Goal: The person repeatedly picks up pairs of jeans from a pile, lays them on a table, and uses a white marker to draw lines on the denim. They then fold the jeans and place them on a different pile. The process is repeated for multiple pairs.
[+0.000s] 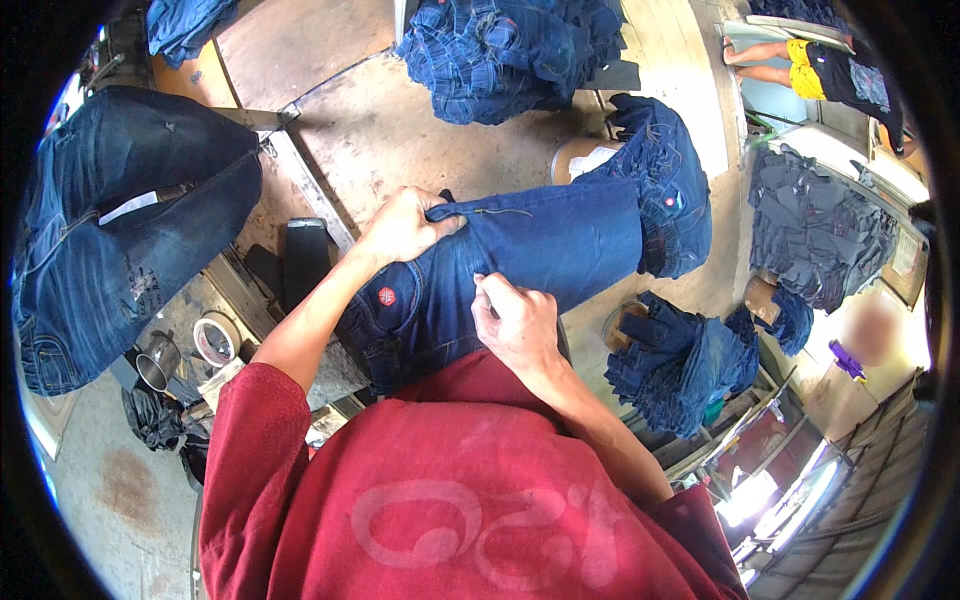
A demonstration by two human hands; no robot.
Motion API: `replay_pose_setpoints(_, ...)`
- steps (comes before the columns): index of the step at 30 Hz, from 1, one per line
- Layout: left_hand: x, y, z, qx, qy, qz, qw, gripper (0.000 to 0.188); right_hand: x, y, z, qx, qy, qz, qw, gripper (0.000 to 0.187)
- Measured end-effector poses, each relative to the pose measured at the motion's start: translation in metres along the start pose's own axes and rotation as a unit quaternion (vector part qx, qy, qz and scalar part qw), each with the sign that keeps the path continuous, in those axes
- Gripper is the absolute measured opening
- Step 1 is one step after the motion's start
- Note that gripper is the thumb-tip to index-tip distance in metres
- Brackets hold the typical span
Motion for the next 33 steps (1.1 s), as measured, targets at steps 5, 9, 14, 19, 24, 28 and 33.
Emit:
replay_pose_setpoints(5,0.006,0.001,-0.002,0.004,-0.015,0.009,1.0,0.023,0.002,-0.001,-0.001,-0.012,-0.029,0.004,1.0,0.01)
replay_pose_setpoints(9,0.012,0.002,-0.004,0.007,-0.011,0.021,1.0,0.021,-0.001,-0.003,-0.002,-0.029,-0.004,-0.055,0.998,0.007)
replay_pose_setpoints(14,0.009,0.002,-0.002,-0.015,0.028,0.012,0.999,0.022,0.001,-0.001,-0.003,-0.01,-0.004,-0.026,1.0,0.003)
replay_pose_setpoints(19,-0.003,0.0,0.0,0.03,-0.041,-0.006,0.999,0.026,-0.002,-0.006,-0.001,0.027,-0.004,-0.019,0.999,0.004)
replay_pose_setpoints(24,-0.058,-0.023,0.086,-0.259,0.156,-0.143,0.943,0.058,-0.051,-0.022,0.028,0.071,0.17,-0.28,0.942,0.023)
replay_pose_setpoints(28,-0.037,0.0,0.207,-0.482,-0.032,-0.097,0.87,0.095,-0.091,-0.029,0.036,0.009,0.154,-0.313,0.937,0.023)
replay_pose_setpoints(33,0.016,0.066,0.248,-0.516,-0.124,-0.008,0.847,0.092,-0.106,-0.028,0.031,0.021,0.134,-0.313,0.94,0.024)
Point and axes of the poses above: each hand's wrist, its own z-axis away from the middle knuckle, its own y-axis out of the palm, x = y × z, the point moved 6 cm from there along -z, towards the middle knuckle, and after that the axes turned 15 degrees about z, right-handed, at the moved point
